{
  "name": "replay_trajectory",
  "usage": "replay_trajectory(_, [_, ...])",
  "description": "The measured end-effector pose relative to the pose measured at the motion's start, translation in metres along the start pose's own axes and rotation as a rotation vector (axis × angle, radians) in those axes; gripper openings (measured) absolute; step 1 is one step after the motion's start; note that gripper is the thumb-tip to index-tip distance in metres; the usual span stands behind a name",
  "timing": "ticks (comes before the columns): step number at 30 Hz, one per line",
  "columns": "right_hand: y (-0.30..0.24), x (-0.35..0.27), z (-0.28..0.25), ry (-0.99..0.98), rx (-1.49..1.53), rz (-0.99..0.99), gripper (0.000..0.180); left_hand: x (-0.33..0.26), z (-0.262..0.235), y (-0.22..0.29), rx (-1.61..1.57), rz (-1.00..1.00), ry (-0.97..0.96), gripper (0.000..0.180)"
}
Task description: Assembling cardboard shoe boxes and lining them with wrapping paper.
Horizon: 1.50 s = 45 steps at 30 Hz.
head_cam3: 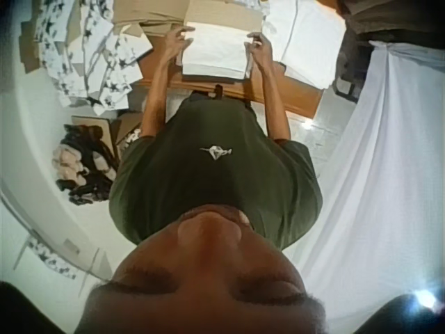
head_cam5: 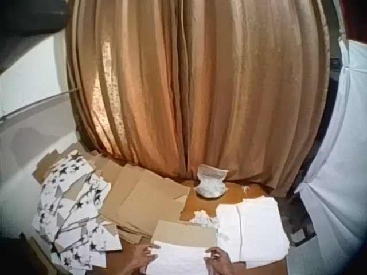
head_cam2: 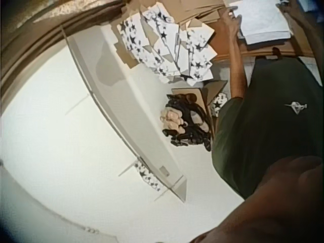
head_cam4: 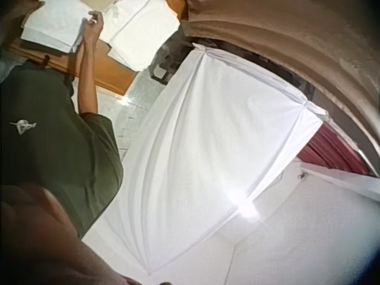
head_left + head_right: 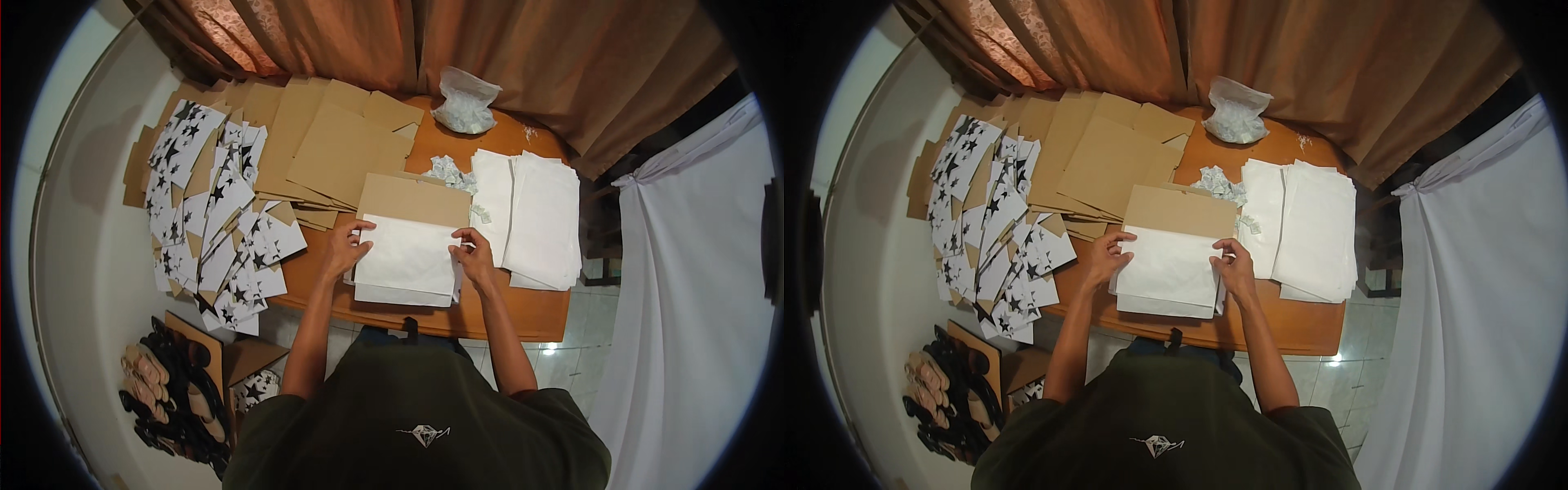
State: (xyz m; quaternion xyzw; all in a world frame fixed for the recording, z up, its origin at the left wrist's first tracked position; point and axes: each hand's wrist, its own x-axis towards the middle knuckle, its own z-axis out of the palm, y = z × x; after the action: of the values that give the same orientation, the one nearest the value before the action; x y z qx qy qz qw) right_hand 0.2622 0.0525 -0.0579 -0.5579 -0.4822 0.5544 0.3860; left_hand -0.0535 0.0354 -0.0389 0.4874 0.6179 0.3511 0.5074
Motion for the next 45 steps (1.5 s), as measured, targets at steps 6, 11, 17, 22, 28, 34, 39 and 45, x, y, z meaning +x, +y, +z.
replay_trajectory(6, [0.021,-0.003,0.035,0.239,-0.278,-0.006,0.02,0.021,-0.007,-0.023,0.267,0.081,-0.103,0.037])
replay_trajectory(11, [0.024,-0.006,0.048,0.316,-0.43,-0.038,0.02,0.025,0.005,-0.034,0.425,0.254,-0.113,0.041])
replay_trajectory(17, [0.021,-0.01,0.054,0.322,-0.629,-0.111,0.02,0.016,0.014,-0.039,0.572,0.285,-0.118,0.044])
replay_trajectory(22, [0.015,-0.01,0.058,0.295,-0.727,-0.105,0.02,-0.003,0.026,-0.02,0.713,0.262,-0.086,0.045])
replay_trajectory(28, [0.025,-0.005,0.055,0.223,-0.867,-0.053,0.022,-0.015,0.04,-0.008,1.009,0.4,0.055,0.032])
replay_trajectory(34, [0.03,-0.006,0.063,0.198,-0.931,-0.058,0.017,-0.001,0.047,-0.053,0.692,0.419,-0.41,0.026])
replay_trajectory(39, [-0.008,-0.03,0.08,-0.056,-1.224,0.022,0.024,0.007,0.049,-0.062,0.925,0.243,-0.547,0.042])
replay_trajectory(45, [0.055,-0.014,0.087,-0.377,-1.103,-0.056,0.054,0.019,0.057,-0.064,0.987,0.093,-0.63,0.058])
